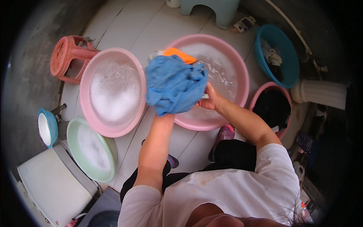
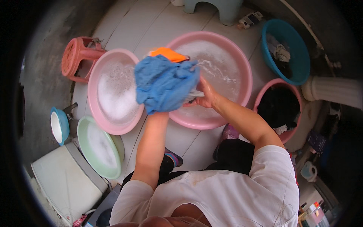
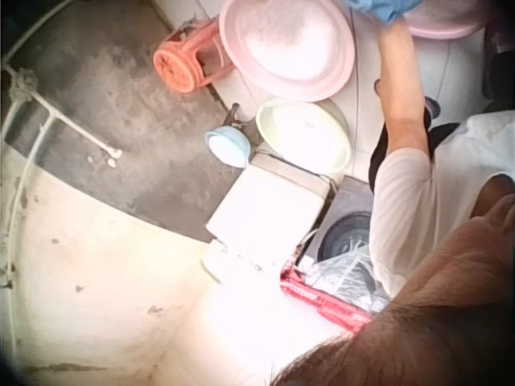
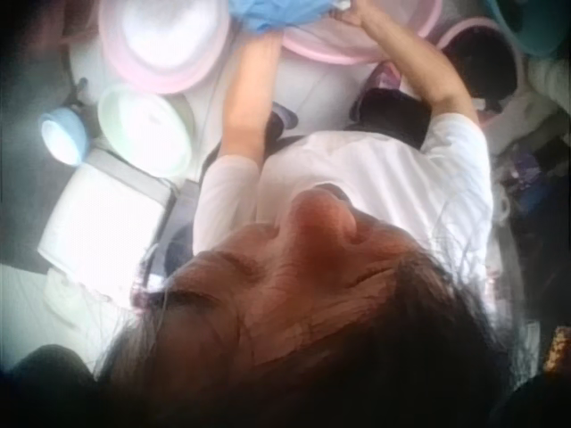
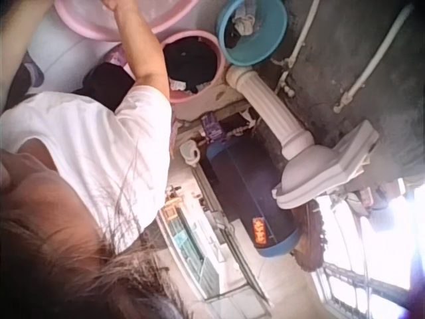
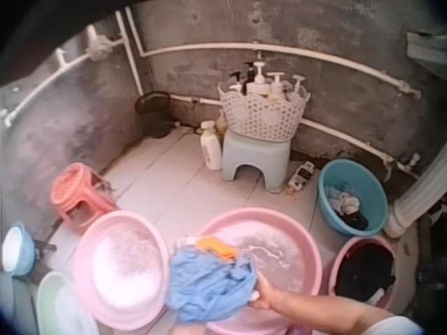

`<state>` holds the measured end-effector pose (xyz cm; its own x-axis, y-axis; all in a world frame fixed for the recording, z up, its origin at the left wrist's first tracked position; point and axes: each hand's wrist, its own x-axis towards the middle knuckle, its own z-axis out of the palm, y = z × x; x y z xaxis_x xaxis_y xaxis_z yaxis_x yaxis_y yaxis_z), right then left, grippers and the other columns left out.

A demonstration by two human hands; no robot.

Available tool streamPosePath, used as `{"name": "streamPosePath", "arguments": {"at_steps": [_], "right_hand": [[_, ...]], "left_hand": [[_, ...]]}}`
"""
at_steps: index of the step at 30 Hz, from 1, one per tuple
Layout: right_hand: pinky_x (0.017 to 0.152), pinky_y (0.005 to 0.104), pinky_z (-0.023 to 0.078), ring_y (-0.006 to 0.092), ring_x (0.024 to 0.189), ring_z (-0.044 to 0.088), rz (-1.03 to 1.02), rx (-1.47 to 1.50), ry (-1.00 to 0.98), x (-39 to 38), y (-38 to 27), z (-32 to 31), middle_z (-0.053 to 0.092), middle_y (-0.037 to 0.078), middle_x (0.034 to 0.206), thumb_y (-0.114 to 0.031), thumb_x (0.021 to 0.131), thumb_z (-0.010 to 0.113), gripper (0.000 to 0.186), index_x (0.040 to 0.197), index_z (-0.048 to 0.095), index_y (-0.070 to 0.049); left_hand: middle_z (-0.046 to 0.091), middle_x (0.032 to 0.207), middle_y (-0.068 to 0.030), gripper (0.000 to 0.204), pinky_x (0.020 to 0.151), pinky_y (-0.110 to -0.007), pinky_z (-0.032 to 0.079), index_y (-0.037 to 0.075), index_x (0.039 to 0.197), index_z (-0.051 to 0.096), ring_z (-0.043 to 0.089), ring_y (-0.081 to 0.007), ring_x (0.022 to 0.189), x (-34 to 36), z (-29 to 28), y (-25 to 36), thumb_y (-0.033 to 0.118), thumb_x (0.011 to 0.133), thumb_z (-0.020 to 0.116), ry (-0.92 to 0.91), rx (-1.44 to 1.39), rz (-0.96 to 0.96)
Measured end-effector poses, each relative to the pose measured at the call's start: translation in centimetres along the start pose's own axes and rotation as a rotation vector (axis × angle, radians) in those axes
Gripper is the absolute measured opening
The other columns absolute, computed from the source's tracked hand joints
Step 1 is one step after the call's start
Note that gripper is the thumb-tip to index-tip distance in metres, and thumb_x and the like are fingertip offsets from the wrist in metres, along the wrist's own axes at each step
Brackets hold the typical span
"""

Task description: The person washes clothes by hand in several basins, wrings them out, transfers them to a washing machine, adds a detergent pod, and starts the machine.

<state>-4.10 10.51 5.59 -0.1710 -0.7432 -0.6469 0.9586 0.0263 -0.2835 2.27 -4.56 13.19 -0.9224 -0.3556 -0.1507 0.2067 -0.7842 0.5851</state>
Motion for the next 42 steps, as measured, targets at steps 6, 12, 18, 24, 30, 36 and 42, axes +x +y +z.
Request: {"name": "streamPosePath", "arguments": {"at_steps": [6,12,18,24,30,36,42], "right_hand": [[0.098,0.0416,0.033,0.0277,0.117,0.04,-0.283,0.0,-0.277,-3.1,-3.3,5.1,0.037,0.014,0.13,-0.072,0.068,0.042,0.093,0.129,0.029,-0.005],[0.09,0.033,0.039,0.0176,0.104,0.048,-0.481,-0.446,-0.116,-3.7,-3.8,5.5,0.048,0.007,0.115,-0.047,0.068,0.067,0.074,0.121,0.037,-0.005],[0.089,0.0314,0.037,0.0205,0.1,0.05,-0.661,-0.894,0.32,-2.9,-5.2,-0.4,0.05,0.011,0.113,-0.027,0.083,0.05,0.044,0.117,0.042,0.0],[0.095,0.0315,0.032,0.0213,0.111,0.043,-0.728,-1.033,0.22,-3.1,-8.0,0.1,0.045,0.011,0.121,-0.023,0.088,0.043,0.042,0.122,0.039,0.0],[0.092,0.0335,0.033,0.0236,0.107,0.044,-0.695,-1.236,0.24,-8.2,-9.6,8.8,0.046,0.012,0.117,-0.024,0.085,0.044,0.041,0.117,0.042,0.0],[0.088,0.0355,0.034,0.026,0.104,0.044,-0.706,-1.566,0.282,-15.8,-10.8,21.7,0.048,0.013,0.112,-0.025,0.082,0.046,0.039,0.112,0.045,0.0],[0.085,0.0374,0.035,0.0284,0.1,0.045,-0.795,-1.994,0.236,-22.2,-11.3,37.6,0.049,0.014,0.108,-0.026,0.079,0.047,0.038,0.107,0.048,0.0]], "left_hand": [[0.052,0.114,-0.0111,0.039,0.093,-0.029,0.034,-0.004,0.111,0.051,0.047,-0.0223,0.109,-1.0,-0.8,-1.0,0.022,0.081,0.049,-0.032,-0.099,-0.07],[0.051,0.11,-0.0083,0.05,0.085,-0.028,0.039,-0.003,0.114,0.046,0.05,-0.0166,0.098,-0.9,-2.4,-2.5,0.027,0.075,0.054,0.074,0.188,-0.022],[0.055,0.099,-0.0082,0.048,0.08,-0.029,0.041,-0.001,0.109,0.05,0.052,-0.0165,0.09,-1.0,-0.1,-3.8,0.028,0.071,0.054,0.256,0.25,0.025],[0.054,0.103,-0.0085,0.044,0.085,-0.03,0.039,-0.002,0.11,0.048,0.049,-0.0165,0.096,1.6,3.2,-2.7,0.021,0.072,0.051,0.186,0.454,0.096],[0.052,0.105,-0.0207,0.045,0.089,-0.034,0.036,-0.004,0.109,0.047,0.048,-0.0291,0.103,0.5,10.5,1.6,0.02,0.072,0.051,0.246,0.609,0.038],[0.048,0.106,-0.0283,0.054,0.089,-0.046,0.033,-0.004,0.108,0.048,0.042,-0.0438,0.098,-2.7,18.8,10.4,0.042,0.081,0.043,0.175,1.109,-0.097],[0.05,0.107,-0.0263,0.048,0.089,-0.044,0.033,-0.002,0.106,0.052,0.047,-0.0387,0.1,-6.5,25.3,20.3,0.039,0.084,0.039,0.219,1.083,0.063]]}}
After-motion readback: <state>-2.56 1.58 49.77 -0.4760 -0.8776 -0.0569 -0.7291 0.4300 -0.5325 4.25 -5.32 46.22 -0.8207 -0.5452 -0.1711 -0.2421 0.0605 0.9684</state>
